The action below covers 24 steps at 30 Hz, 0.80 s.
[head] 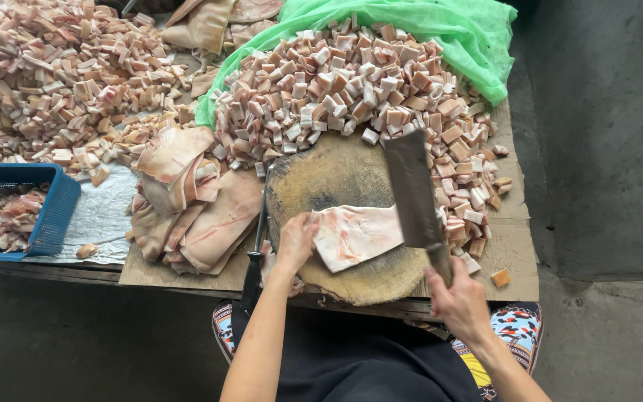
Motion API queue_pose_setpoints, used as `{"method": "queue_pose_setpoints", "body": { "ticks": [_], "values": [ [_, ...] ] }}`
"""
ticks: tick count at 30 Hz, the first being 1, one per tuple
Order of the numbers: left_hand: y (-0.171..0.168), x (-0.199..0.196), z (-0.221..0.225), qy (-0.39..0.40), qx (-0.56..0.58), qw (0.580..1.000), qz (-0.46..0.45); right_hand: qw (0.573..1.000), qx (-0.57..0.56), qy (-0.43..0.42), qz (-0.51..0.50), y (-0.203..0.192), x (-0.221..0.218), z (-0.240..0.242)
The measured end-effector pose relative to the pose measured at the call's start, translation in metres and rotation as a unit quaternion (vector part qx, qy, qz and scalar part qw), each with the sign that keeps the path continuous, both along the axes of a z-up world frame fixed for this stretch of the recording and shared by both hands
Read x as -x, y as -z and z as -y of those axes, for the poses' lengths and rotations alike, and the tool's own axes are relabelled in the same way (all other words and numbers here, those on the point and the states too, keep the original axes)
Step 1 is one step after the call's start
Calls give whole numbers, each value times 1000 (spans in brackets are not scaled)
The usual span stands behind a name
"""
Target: The person cuts strips of pork belly into small cubes using a cleaver on a wooden cutting board. The diced pieces accumulate on the board and are occasionally pushed aside to make room for more cutting.
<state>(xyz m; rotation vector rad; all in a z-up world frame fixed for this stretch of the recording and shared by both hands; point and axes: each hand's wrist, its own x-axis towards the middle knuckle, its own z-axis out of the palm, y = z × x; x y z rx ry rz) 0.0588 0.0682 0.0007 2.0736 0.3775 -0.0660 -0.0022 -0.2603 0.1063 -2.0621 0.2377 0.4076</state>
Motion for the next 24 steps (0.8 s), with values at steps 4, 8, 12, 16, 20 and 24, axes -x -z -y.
{"method": "queue_pose_setpoints", "body": {
  "ticks": [4,8,12,16,20,24],
  "values": [
    [7,5,-3,-50,-84,990,105,997,5,-76,16,4,-3,-48],
    [22,24,-2,-71,-115,979,151,975,85,-202,39,33,-11,-98],
    [29,32,-6,-36,-144,970,193,959,107,-254,59,40,-17,-110],
    [16,38,-19,-69,-70,984,150,978,66,-200,-3,3,-25,-100],
    [9,46,-28,-141,85,984,68,982,-17,-136,127,-32,-17,-96],
    [13,40,-31,-132,90,984,73,975,-67,-43,207,-23,-11,-110]
  ]
}}
